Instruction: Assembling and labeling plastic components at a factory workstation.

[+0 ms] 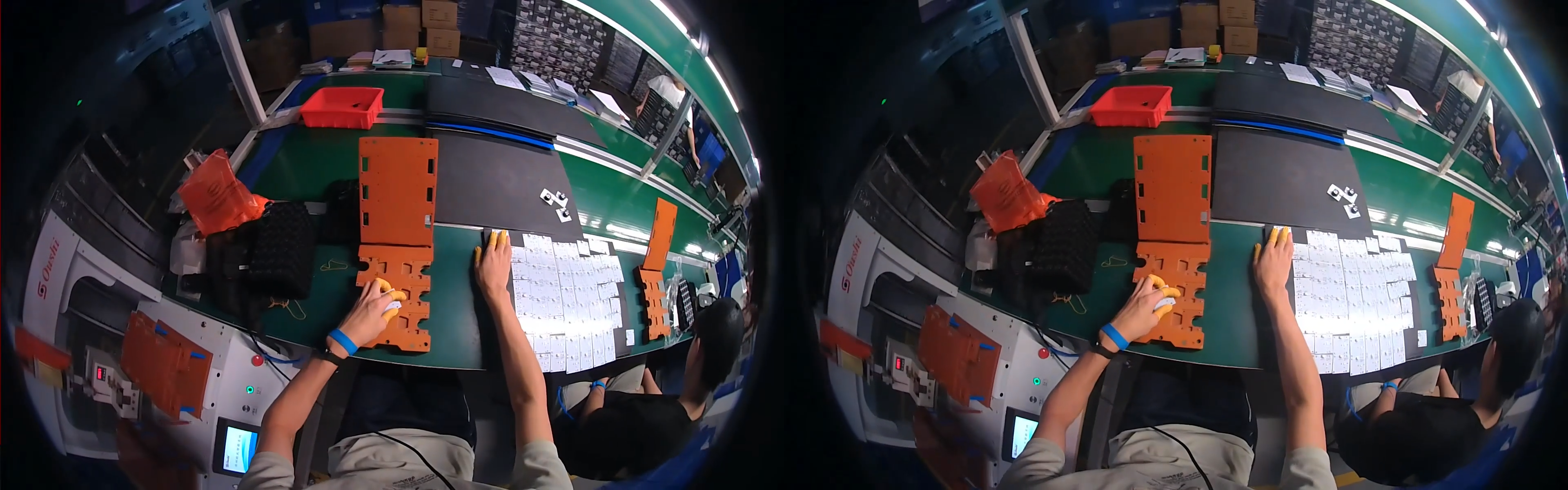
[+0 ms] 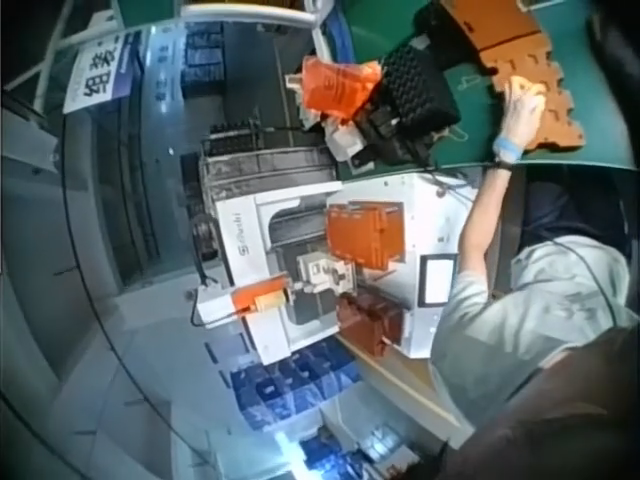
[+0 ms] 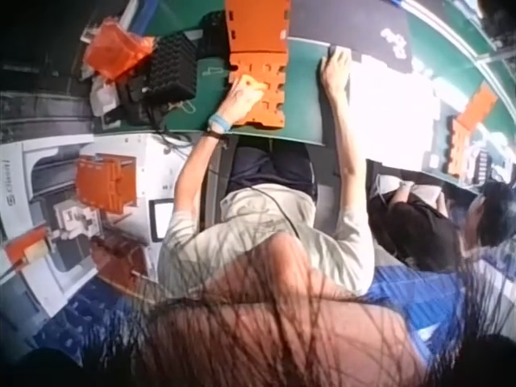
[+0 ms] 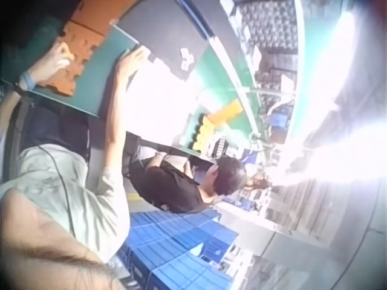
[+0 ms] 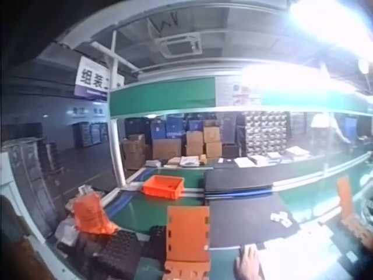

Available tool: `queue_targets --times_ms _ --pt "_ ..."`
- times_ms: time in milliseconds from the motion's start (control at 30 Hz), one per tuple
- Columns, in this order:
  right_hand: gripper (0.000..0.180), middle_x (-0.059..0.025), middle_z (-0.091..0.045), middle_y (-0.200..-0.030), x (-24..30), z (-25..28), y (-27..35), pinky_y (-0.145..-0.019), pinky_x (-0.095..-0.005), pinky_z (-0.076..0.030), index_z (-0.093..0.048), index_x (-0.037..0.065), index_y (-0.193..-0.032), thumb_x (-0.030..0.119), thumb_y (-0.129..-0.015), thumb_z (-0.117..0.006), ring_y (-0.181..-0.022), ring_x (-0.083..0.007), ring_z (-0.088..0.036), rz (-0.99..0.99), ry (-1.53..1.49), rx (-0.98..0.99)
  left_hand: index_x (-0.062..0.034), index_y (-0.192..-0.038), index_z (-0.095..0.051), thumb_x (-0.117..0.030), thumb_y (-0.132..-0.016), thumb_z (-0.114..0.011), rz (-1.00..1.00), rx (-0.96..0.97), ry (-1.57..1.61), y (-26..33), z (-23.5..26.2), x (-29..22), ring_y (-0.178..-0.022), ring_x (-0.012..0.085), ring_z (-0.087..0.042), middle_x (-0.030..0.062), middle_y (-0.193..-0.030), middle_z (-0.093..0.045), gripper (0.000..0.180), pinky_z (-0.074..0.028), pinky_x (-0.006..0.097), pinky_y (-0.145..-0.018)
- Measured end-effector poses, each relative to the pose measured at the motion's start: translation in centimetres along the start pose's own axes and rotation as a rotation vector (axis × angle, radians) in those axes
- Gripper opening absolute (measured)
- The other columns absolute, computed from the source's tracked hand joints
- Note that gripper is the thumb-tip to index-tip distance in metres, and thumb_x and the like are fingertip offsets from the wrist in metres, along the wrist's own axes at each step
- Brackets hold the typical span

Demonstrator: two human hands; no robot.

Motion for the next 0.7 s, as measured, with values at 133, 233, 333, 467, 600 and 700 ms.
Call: queue_targets --times_ms 133,233,333,467,600,700 --pt "0.056 -0.0377 -0.042 -0.141 -0.4 0.4 0.1 -0.114 -0.0524 -0.031 -0.046 -0.015 -0.135 0.018 -0.092 -0.059 -0.135 -0.0519 -0.037 -0.065 0.029 -0.055 -0.0015 -0.121 -0.063 -0.002 -0.083 -0.072 0.123 0.038 0.069 -0.3 0.2 0.2 -0.101 0.0404 -0.06 0.0188 -0.114 -0.052 0.04 -0.052 0.044 -0.085" --pt "0.051 -0.0364 -0.046 -0.138 0.0 0.7 -0.1 -0.112 -0.0517 -0.034 -0.049 -0.014 -0.131 0.016 -0.091 -0.059 -0.13 -0.0502 -0.042 -0.048 -0.015 -0.052 0.0035 -0.126 -0.059 -0.006 -0.08 -0.077 0.212 -0.019 0.076 -0.2 0.6 1.3 -0.101 0.0402 -0.061 0.0213 -0.113 -0.058 0.051 -0.052 0.041 -0.085" --pt "0.048 -0.0316 -0.05 -0.136 0.2 1.3 -0.1 -0.11 -0.0497 -0.036 -0.051 -0.013 -0.129 0.015 -0.09 -0.06 -0.127 -0.0464 -0.046 -0.038 -0.03 -0.082 0.0052 -0.123 -0.06 -0.006 -0.08 -0.078 0.202 -0.038 0.118 0.0 -0.1 2.4 -0.101 0.0301 -0.064 0.0188 -0.113 -0.06 0.048 -0.053 0.039 -0.084" --pt "0.038 -0.0254 -0.059 -0.125 0.0 2.4 0.1 -0.103 -0.0483 -0.041 -0.059 -0.01 -0.119 0.01 -0.087 -0.06 -0.119 -0.0402 -0.052 -0.002 -0.161 -0.115 0.0047 -0.121 -0.06 -0.007 -0.083 -0.077 0.355 0.097 0.54 -0.1 -2.1 4.9 -0.094 0.0217 -0.066 0.013 -0.104 -0.067 0.044 -0.054 0.034 -0.078" --pt "0.024 -0.0166 -0.068 -0.112 0.8 3.3 -0.1 -0.088 -0.0455 -0.05 -0.068 -0.003 -0.105 0.008 -0.085 -0.062 -0.101 -0.0344 -0.062 -0.026 -0.184 -0.158 0.0026 -0.118 -0.063 -0.018 -0.101 -0.058 0.497 0.089 1.466 0.2 -3.4 6.4 -0.094 0.0137 -0.067 0.0071 -0.11 -0.068 0.027 -0.056 0.025 -0.077" --pt "0.024 -0.0141 -0.069 -0.11 0.5 4.3 0.1 -0.082 -0.042 -0.054 -0.069 0.0 -0.107 0.008 -0.085 -0.064 -0.094 -0.0328 -0.065 -0.017 -0.191 -0.24 0.0003 -0.13 -0.057 -0.023 -0.107 -0.045 0.719 0.166 1.759 0.1 -4.9 5.2 -0.1 0.014 -0.066 0.0085 -0.12 -0.064 0.034 -0.059 0.022 -0.079"
Point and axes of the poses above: each hand's wrist, its own y-axis away from the middle knuckle, its own z-axis out of the back of the hand, x = y × z, the point moved 9 cm from there along -y, towards the middle knuckle
